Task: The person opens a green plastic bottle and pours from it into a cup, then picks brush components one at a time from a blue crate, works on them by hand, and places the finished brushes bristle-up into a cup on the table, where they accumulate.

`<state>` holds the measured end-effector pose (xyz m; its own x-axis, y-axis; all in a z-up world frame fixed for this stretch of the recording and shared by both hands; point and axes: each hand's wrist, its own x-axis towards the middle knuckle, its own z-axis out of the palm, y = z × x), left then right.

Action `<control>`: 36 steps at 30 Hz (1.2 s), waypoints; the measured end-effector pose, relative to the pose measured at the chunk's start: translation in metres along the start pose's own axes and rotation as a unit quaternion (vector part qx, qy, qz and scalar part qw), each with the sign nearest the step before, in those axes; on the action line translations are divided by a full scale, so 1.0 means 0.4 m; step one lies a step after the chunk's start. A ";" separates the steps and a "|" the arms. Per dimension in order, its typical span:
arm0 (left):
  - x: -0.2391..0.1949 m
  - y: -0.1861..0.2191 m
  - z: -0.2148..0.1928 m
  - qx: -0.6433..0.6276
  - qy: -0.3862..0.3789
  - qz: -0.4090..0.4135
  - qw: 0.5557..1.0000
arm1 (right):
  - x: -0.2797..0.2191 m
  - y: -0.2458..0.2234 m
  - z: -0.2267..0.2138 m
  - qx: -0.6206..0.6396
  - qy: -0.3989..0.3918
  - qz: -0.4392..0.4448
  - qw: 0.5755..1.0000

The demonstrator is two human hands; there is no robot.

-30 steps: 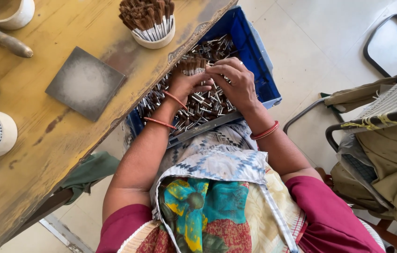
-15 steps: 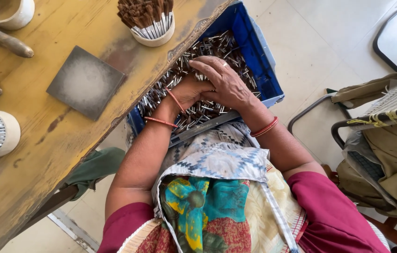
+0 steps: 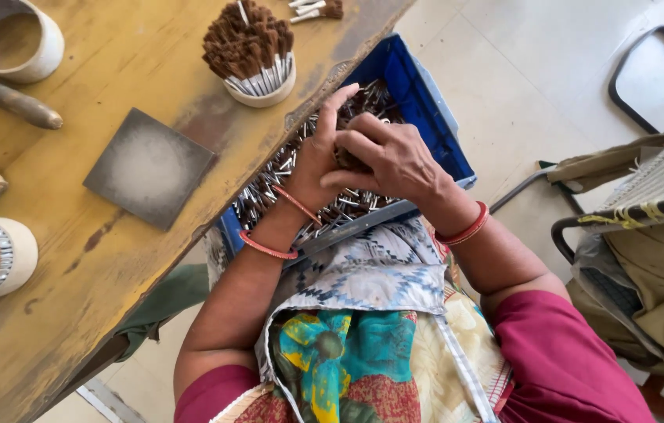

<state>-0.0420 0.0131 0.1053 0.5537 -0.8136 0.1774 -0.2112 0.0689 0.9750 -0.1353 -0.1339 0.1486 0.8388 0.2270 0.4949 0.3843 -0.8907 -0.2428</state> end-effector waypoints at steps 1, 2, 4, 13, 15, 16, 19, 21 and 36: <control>-0.005 0.015 -0.015 0.003 0.007 0.003 1.000 | 0.009 0.008 0.002 0.001 0.001 -0.008 1.000; -0.012 0.030 -0.032 0.034 0.001 0.004 0.999 | 0.019 0.016 0.007 0.018 0.015 -0.025 0.999; -0.027 0.084 -0.084 0.067 0.005 0.004 0.998 | 0.059 0.044 0.006 0.040 0.029 -0.050 0.998; -0.002 0.149 -0.356 0.373 0.133 -0.005 0.918 | 0.388 0.106 0.007 0.111 -0.063 -0.095 0.987; 0.043 0.044 -0.386 0.335 0.096 0.126 0.929 | 0.429 0.127 0.066 0.062 -0.116 -0.174 0.976; 0.053 0.034 -0.386 0.335 0.096 0.126 0.929 | 0.441 0.133 0.076 0.062 -0.116 -0.174 0.976; 0.078 0.005 -0.388 0.254 0.059 0.082 0.962 | 0.469 0.144 0.101 0.046 -0.112 -0.194 0.974; 0.086 0.000 -0.390 0.222 0.061 0.056 0.971 | 0.480 0.139 0.103 -0.032 -0.104 -0.199 0.974; 0.070 0.008 -0.366 0.243 0.101 0.101 0.959 | 0.343 0.068 0.087 -0.070 -0.109 -0.127 0.983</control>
<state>0.0907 0.0752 0.1328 0.5965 -0.6797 0.4269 -0.6543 -0.1038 0.7490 0.0036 -0.1131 0.1808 0.7916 0.5136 0.3310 0.5471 -0.8370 -0.0097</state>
